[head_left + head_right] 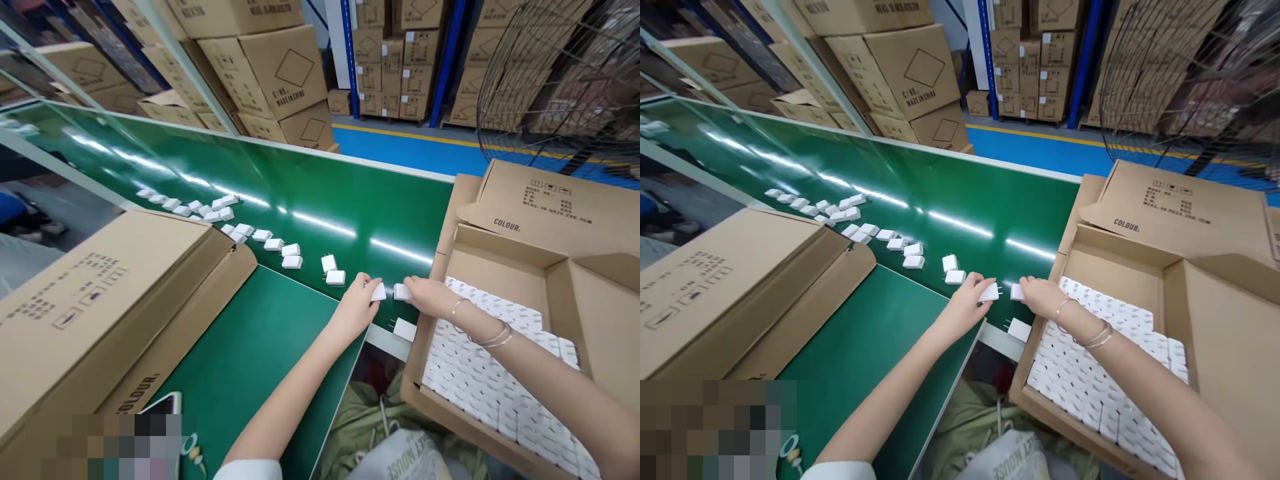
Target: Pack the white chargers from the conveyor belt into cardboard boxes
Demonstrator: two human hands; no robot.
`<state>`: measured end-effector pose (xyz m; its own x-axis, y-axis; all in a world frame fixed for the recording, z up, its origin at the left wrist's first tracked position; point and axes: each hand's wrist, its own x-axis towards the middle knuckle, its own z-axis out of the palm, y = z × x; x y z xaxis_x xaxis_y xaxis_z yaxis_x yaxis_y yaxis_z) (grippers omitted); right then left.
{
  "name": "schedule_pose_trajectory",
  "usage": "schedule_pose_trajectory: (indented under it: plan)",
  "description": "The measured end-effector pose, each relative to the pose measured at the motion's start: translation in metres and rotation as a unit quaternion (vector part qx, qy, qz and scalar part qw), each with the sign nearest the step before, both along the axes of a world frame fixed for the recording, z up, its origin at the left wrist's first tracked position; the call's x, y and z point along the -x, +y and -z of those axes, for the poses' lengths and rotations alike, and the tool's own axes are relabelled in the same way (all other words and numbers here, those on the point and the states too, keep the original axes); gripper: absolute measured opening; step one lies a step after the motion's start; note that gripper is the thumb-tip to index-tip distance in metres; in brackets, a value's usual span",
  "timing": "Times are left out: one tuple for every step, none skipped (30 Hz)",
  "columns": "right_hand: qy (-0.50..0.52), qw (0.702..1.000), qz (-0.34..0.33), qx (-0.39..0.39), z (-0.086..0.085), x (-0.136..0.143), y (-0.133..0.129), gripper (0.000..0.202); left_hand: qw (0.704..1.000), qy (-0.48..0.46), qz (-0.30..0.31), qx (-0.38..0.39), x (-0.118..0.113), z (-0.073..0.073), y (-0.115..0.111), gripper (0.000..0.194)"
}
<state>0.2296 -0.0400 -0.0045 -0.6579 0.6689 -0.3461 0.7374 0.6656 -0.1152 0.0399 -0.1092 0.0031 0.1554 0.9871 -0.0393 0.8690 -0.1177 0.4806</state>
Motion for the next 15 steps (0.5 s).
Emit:
schedule_pose_trajectory:
  plan:
    - [0.024,1.000,0.006,-0.001,-0.007,-0.003,-0.003,0.028,0.999,-0.024,-0.022,-0.006,0.003,-0.006,-0.006,0.042]
    - [0.068,0.998,0.008,0.012,-0.015,-0.007,-0.008,0.030,0.998,-0.047,-0.041,-0.011,0.004,-0.012,-0.012,0.046]
    - [0.132,0.990,0.008,0.041,-0.023,-0.010,-0.015,0.031,0.996,-0.071,-0.055,-0.015,0.003,-0.018,-0.020,0.051]
    - [0.204,0.975,0.008,0.082,-0.031,-0.013,-0.022,0.031,0.993,-0.098,-0.063,-0.018,0.000,-0.023,-0.027,0.056]
    - [0.277,0.952,0.008,0.131,-0.038,-0.017,-0.030,0.032,0.989,-0.128,-0.063,-0.025,-0.005,-0.029,-0.035,0.060]
    - [0.341,0.923,0.011,0.181,-0.044,-0.019,-0.039,0.032,0.985,-0.161,-0.057,-0.037,-0.010,-0.034,-0.042,0.062]
    - [0.391,0.894,0.014,0.221,-0.048,-0.022,-0.047,0.031,0.978,-0.194,-0.047,-0.053,-0.015,-0.040,-0.049,0.060]
    - [0.424,0.872,0.018,0.245,-0.051,-0.024,-0.055,0.032,0.971,-0.225,-0.033,-0.069,-0.020,-0.045,-0.054,0.056]
    - [0.452,0.855,0.022,0.255,-0.052,-0.026,-0.062,0.032,0.964,-0.250,-0.017,-0.088,-0.024,-0.049,-0.059,0.050]
    - [0.476,0.842,0.026,0.254,-0.052,-0.028,-0.068,0.032,0.957,-0.268,-0.001,-0.111,-0.028,-0.053,-0.062,0.044]
    - [0.494,0.833,0.029,0.247,-0.052,-0.029,-0.072,0.033,0.951,-0.277,0.017,-0.137,-0.030,-0.055,-0.064,0.039]
    - [0.506,0.829,0.029,0.235,-0.053,-0.030,-0.076,0.033,0.946,-0.279,0.035,-0.163,-0.031,-0.057,-0.066,0.036]
    - [0.511,0.830,0.027,0.223,-0.053,-0.032,-0.079,0.034,0.941,-0.278,0.051,-0.187,-0.032,-0.057,-0.067,0.035]
    - [0.511,0.832,0.025,0.214,-0.055,-0.035,-0.080,0.034,0.936,-0.278,0.066,-0.205,-0.032,-0.057,-0.067,0.036]
    - [0.510,0.834,0.022,0.209,-0.057,-0.039,-0.081,0.033,0.932,-0.281,0.078,-0.213,-0.033,-0.056,-0.068,0.037]
